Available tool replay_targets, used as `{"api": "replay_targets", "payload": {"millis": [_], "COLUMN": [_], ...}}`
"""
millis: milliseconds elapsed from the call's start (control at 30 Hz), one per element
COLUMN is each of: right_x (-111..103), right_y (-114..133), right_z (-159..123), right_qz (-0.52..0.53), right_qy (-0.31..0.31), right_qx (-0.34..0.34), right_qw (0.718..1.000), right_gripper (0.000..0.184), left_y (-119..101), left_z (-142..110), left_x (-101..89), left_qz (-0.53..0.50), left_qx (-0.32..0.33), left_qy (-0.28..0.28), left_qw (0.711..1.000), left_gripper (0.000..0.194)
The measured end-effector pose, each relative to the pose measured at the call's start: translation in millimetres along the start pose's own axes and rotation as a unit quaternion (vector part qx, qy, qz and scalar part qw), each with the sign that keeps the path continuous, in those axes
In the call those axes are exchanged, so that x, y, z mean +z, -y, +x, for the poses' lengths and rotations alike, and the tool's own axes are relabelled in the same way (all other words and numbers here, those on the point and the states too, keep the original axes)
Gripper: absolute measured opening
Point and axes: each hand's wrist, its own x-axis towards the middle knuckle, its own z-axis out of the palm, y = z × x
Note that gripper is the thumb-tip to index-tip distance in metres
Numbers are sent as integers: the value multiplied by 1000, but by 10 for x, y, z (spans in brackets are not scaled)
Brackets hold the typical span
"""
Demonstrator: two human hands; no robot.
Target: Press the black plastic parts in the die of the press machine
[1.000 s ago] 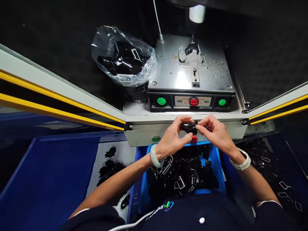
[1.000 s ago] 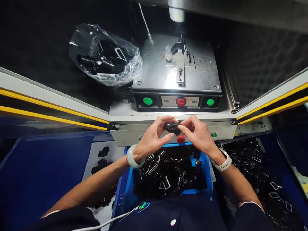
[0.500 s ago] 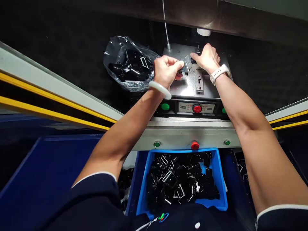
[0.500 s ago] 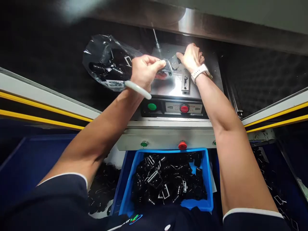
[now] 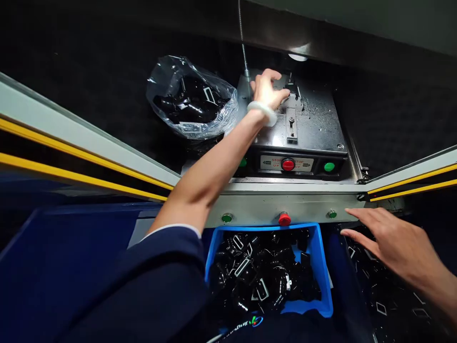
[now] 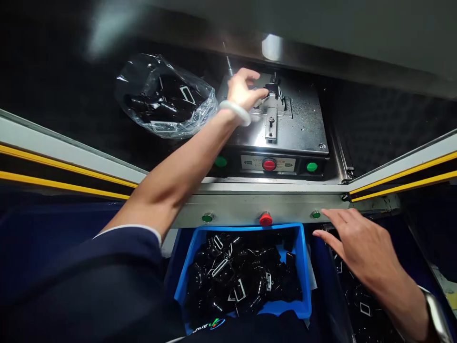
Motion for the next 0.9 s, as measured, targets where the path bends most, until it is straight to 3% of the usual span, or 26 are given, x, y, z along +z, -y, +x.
{"api": "replay_targets", "payload": {"millis": [67, 100, 167, 233, 300, 367, 500, 633, 733, 833, 900], "right_x": [226, 344, 566, 741, 854, 912, 975, 1035, 1007, 979, 1031], "right_y": [88, 116, 128, 98, 58, 33, 45, 73, 173, 473, 773], "right_z": [20, 70, 186, 270, 310, 323, 336, 353, 297, 95, -117], "right_qz": [40, 60, 92, 114, 130, 142, 147, 132, 108, 104, 112], "right_qy": [21, 38, 76, 109, 125, 128, 125, 99, 91, 99, 157], "right_qx": [4, 11, 32, 57, 71, 80, 88, 96, 96, 72, 17], "right_qw": [999, 997, 992, 986, 981, 978, 977, 982, 985, 987, 981], "right_gripper": [42, 37, 29, 23, 18, 16, 19, 28, 31, 26, 15], "left_y": [-179, -273, -426, -495, -451, -318, -74, -74, -171, -369, -555], "left_z": [-533, -873, -1604, -2249, -2687, -2908, -2971, -2956, -2982, -3027, -3092], "left_x": [-351, -555, -978, -1368, -1664, -1839, -1924, -1912, -1867, -1657, -1375], "left_qz": [38, 45, 72, 112, 153, 205, 293, 343, 355, 330, 277], "left_qx": [-5, -4, -16, -51, -89, -112, -120, -111, -90, -63, -48], "left_qy": [1, 9, 44, 90, 149, 212, 294, 295, 278, 275, 334], "left_qw": [999, 999, 996, 988, 973, 949, 902, 885, 888, 901, 900], "left_gripper": [31, 22, 7, 12, 17, 27, 42, 41, 42, 38, 30]}}
